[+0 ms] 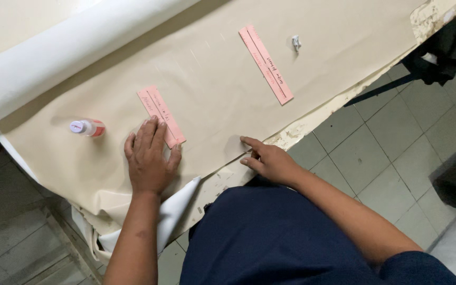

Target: The person uses a pink ruler and a pencil to draw straight lines on a large piece of beige fabric laid on a table. They repeatedly reposition the ruler and draw lines, then briefly handle a small bottle and a crumpled paper before resuming marking.

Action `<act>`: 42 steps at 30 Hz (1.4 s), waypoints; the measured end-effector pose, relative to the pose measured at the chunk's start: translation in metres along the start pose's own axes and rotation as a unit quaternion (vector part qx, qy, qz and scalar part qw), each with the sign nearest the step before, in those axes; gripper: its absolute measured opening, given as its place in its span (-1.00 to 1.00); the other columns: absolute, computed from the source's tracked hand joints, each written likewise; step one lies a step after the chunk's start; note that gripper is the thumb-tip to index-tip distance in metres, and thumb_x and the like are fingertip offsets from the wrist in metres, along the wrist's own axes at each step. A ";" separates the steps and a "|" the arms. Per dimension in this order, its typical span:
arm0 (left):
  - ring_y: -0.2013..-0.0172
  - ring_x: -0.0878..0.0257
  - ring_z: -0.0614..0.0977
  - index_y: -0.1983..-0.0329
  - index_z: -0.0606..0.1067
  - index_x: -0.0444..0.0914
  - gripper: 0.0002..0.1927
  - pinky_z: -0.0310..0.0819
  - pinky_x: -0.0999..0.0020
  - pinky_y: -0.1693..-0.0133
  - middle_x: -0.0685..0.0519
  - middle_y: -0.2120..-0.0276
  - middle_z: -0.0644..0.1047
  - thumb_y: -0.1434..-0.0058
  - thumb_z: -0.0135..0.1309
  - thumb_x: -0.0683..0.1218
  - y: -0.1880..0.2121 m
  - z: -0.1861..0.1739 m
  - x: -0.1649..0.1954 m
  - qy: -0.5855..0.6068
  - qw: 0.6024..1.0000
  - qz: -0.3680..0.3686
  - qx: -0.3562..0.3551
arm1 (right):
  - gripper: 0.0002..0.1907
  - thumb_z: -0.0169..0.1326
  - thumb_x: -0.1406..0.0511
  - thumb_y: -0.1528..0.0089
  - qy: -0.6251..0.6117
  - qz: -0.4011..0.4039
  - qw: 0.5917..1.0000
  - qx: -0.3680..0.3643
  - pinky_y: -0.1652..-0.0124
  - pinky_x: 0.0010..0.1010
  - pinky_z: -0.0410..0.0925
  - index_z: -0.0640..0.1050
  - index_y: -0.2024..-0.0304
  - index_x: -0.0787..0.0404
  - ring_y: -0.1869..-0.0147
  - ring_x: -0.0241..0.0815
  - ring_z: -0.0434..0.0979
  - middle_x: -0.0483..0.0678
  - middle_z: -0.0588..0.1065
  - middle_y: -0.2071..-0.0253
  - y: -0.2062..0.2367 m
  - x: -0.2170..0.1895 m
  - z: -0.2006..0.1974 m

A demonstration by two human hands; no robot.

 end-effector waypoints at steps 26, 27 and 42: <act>-0.43 0.00 0.32 -0.12 0.48 -0.29 -0.61 -0.12 -0.24 -0.46 -0.12 -0.36 0.37 -0.30 0.04 -0.01 -0.011 0.045 0.038 -0.028 0.986 -0.156 0.045 | -0.43 0.10 0.06 -0.27 0.003 -0.073 0.997 -0.005 0.09 -0.24 0.47 0.41 -0.33 -0.04 0.12 0.01 0.67 0.05 0.65 0.19 -0.020 0.099 -0.101; -0.43 0.00 0.32 -0.12 0.48 -0.29 -0.61 -0.11 -0.23 -0.47 -0.12 -0.36 0.38 -0.31 0.04 -0.01 -0.012 0.045 0.038 -0.035 0.986 -0.153 0.047 | -0.44 0.10 0.06 -0.28 -0.002 -0.090 0.996 -0.003 0.09 -0.25 0.47 0.42 -0.33 -0.04 0.13 0.01 0.68 0.05 0.65 0.19 -0.020 0.101 -0.104; -0.45 -0.02 0.32 -0.18 0.43 -0.31 -0.58 -0.12 -0.22 -0.50 -0.12 -0.38 0.38 -0.35 -0.01 0.03 -0.014 0.052 0.049 -0.070 0.986 -0.148 0.037 | -0.47 0.12 0.09 -0.28 -0.048 -0.080 0.993 0.070 0.16 -0.30 0.46 0.46 -0.31 -0.03 0.22 -0.09 0.66 -0.01 0.63 0.28 -0.010 0.152 -0.134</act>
Point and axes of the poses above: each hand's wrist, its own y-axis away from the middle knuckle, its own z-axis out of the palm, x = y × z, the point moved 6 cm from there along -y, towards the middle knuckle
